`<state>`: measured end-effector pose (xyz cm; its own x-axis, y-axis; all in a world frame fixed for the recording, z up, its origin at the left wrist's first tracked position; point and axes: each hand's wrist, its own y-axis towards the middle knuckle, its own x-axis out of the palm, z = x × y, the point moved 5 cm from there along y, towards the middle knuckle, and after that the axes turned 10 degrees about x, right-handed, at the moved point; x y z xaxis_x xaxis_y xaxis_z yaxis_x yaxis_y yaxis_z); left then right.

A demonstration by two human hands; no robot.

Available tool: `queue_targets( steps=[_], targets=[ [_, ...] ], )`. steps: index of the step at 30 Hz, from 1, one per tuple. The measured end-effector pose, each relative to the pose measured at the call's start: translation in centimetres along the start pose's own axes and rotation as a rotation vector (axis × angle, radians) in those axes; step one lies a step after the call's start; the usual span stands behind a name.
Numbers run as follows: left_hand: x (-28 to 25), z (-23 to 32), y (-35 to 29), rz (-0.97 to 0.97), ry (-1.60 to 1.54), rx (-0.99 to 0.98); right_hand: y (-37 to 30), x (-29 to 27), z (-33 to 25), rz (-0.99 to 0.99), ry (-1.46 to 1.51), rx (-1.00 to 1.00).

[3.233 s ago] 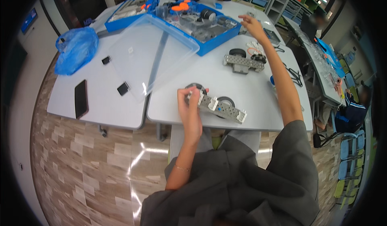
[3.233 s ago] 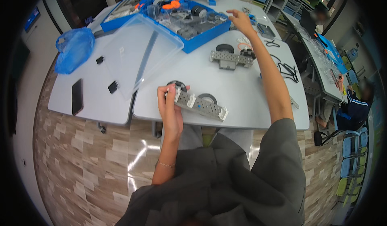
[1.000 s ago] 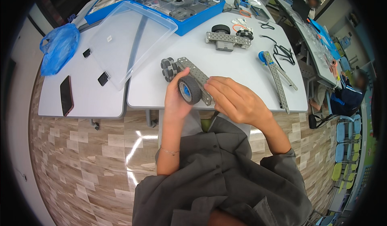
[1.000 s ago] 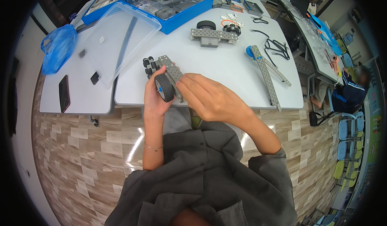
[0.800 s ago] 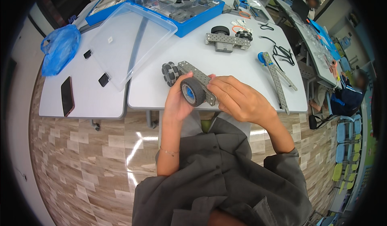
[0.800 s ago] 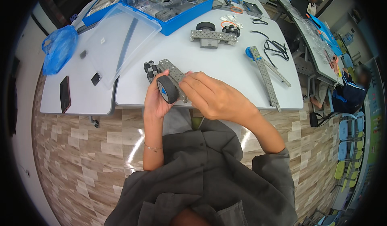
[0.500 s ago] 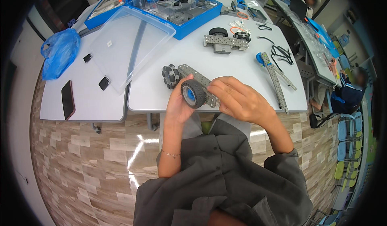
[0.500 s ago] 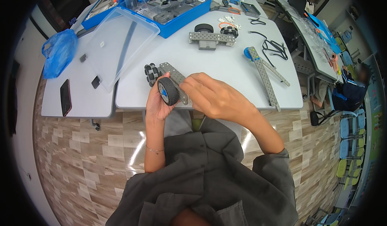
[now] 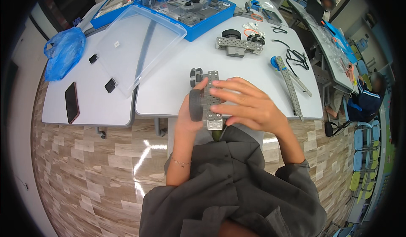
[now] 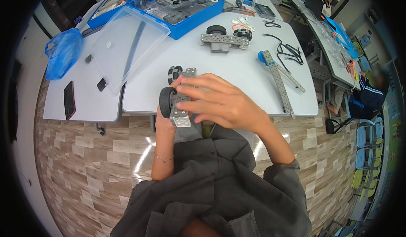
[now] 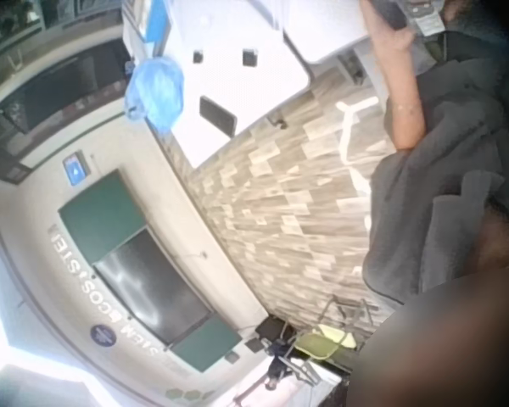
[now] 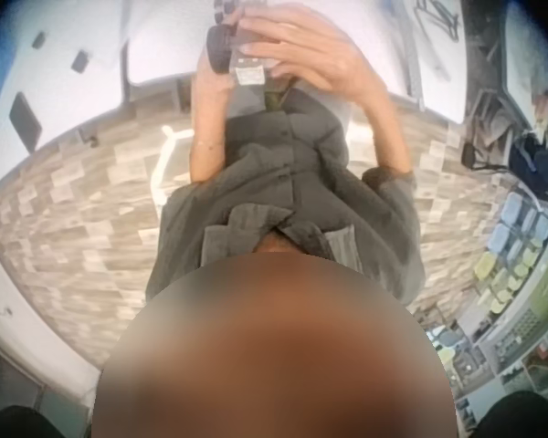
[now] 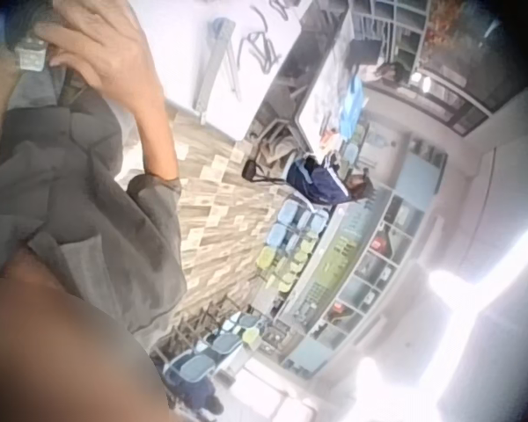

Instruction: The person assembles a small mechanical device using plastic beams, gears, wheels, and connectors. They attach a blue gear to a beam, connect wheels to a chassis, and repeatedly pick up, inspect, and reposition components on the table.

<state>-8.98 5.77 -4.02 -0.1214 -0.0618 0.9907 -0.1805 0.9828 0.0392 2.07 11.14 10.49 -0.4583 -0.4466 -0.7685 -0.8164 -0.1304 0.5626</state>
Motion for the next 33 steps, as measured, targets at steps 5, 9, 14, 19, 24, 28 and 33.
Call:
queue_targets(
  steps=[5,9,14,19,24,28,33],
  targets=[
    [0.7,-1.7,-1.0,-0.322,1.467,0.515,0.4,0.7,-0.5,0.146,-0.048,-0.117],
    [1.4,-3.6,-4.0,-0.124,0.460,-0.315,0.0,-0.4,-1.0,0.291,-0.124,-0.040],
    [6.4,1.6,-7.1,0.127,1.354,0.635,0.2,0.1,-1.7,0.241,-0.407,0.098],
    [8.4,-1.2,-5.0,0.034,1.758,0.929,1.1,1.8,0.0,0.251,-0.411,0.187],
    [5.8,0.8,-0.3,0.220,1.527,0.856,2.0,4.0,4.1,0.305,-0.317,0.333],
    [2.6,1.8,2.0,0.228,0.996,0.636,2.1,5.7,5.9,0.303,-0.356,0.327],
    [0.8,2.2,2.1,0.264,1.142,0.727,1.4,7.1,5.9,0.335,-0.390,0.396]
  ],
)
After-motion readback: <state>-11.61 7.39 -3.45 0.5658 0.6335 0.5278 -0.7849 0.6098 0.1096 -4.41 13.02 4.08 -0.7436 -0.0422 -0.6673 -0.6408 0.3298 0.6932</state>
